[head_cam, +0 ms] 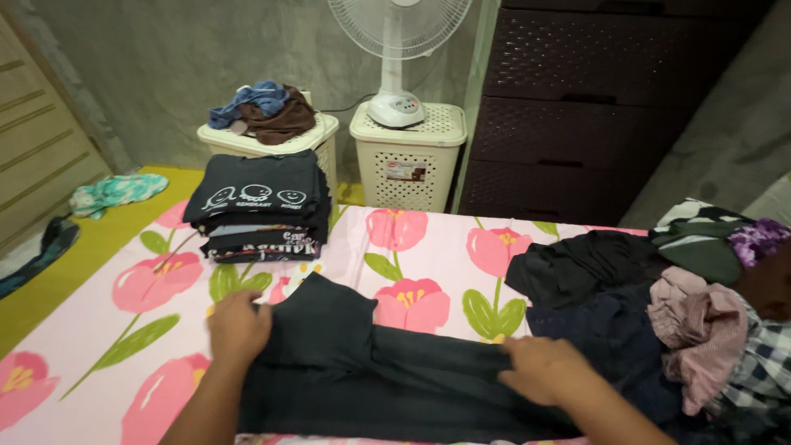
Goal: The person picks up a t-shirt from a bed, spreads it out by hand, and folds it into a square. Then, the person picks up a pair of patterned shorts and folds them before placing them on a stack.
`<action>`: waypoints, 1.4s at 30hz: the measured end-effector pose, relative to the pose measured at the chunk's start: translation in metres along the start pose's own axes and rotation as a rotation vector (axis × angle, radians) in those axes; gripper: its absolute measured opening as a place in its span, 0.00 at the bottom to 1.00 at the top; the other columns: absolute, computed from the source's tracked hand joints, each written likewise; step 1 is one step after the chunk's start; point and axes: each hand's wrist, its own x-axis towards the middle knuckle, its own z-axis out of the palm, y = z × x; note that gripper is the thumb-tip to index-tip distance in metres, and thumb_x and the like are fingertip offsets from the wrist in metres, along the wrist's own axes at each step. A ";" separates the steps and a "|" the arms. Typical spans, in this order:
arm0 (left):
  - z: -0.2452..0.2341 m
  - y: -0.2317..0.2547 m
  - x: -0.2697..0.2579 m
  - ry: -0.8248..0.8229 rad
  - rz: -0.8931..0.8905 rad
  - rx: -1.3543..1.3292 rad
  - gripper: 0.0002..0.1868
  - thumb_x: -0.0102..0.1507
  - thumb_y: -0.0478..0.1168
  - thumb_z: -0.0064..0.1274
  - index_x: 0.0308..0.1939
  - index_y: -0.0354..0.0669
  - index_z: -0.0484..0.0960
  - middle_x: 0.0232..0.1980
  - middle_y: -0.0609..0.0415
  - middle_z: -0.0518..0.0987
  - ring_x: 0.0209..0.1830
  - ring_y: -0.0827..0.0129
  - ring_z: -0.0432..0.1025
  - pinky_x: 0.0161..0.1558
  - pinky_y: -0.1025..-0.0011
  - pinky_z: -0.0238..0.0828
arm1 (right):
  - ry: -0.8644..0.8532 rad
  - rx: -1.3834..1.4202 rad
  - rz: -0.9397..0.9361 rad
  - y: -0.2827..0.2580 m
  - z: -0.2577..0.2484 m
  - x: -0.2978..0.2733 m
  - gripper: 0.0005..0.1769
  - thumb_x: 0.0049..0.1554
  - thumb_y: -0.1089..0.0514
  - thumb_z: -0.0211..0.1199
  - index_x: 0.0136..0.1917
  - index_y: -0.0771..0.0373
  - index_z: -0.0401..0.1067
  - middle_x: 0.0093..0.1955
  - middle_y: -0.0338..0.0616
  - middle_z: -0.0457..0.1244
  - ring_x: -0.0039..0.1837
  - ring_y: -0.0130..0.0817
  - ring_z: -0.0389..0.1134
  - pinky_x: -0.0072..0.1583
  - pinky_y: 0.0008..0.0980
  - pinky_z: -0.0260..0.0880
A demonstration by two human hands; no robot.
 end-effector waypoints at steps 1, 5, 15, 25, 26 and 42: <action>0.011 0.008 0.009 -0.083 -0.010 -0.027 0.24 0.61 0.53 0.56 0.57 0.48 0.84 0.59 0.46 0.81 0.62 0.50 0.73 0.63 0.53 0.67 | 0.006 0.053 -0.070 -0.008 -0.001 0.000 0.31 0.55 0.39 0.62 0.68 0.51 0.66 0.65 0.47 0.64 0.67 0.46 0.66 0.66 0.45 0.67; 0.051 0.044 0.050 -0.415 -0.171 -0.016 0.40 0.58 0.65 0.58 0.64 0.42 0.75 0.62 0.40 0.76 0.64 0.46 0.69 0.61 0.49 0.64 | 0.002 0.265 -0.275 -0.047 0.013 0.012 0.31 0.52 0.40 0.67 0.64 0.54 0.71 0.61 0.49 0.67 0.64 0.47 0.67 0.64 0.43 0.67; 0.050 0.052 0.065 -0.623 -0.133 0.208 0.39 0.55 0.67 0.64 0.54 0.36 0.82 0.58 0.38 0.80 0.59 0.45 0.74 0.57 0.55 0.71 | 0.074 0.589 -0.187 -0.071 0.054 0.055 0.20 0.53 0.45 0.67 0.52 0.60 0.75 0.41 0.47 0.70 0.49 0.45 0.74 0.53 0.41 0.72; -0.008 0.037 0.004 -0.543 0.214 -0.751 0.06 0.52 0.34 0.58 0.29 0.37 0.77 0.35 0.58 0.76 0.35 0.75 0.69 0.39 0.72 0.64 | 0.268 0.679 -0.308 -0.087 0.049 0.054 0.34 0.50 0.46 0.70 0.66 0.60 0.67 0.61 0.52 0.65 0.65 0.47 0.66 0.65 0.40 0.67; -0.014 0.036 -0.010 -0.578 0.181 -0.748 0.06 0.53 0.32 0.57 0.29 0.37 0.75 0.30 0.58 0.72 0.31 0.76 0.64 0.35 0.71 0.62 | 0.375 0.670 -0.357 -0.095 0.045 0.051 0.39 0.49 0.47 0.72 0.70 0.61 0.63 0.66 0.54 0.61 0.69 0.50 0.61 0.67 0.42 0.62; -0.063 0.067 -0.079 -0.384 -0.016 -0.927 0.10 0.63 0.36 0.58 0.47 0.36 0.86 0.38 0.53 0.86 0.35 0.74 0.76 0.39 0.74 0.72 | 0.506 0.830 -0.317 -0.229 0.031 0.003 0.16 0.58 0.49 0.64 0.49 0.65 0.73 0.47 0.57 0.70 0.53 0.58 0.70 0.53 0.50 0.67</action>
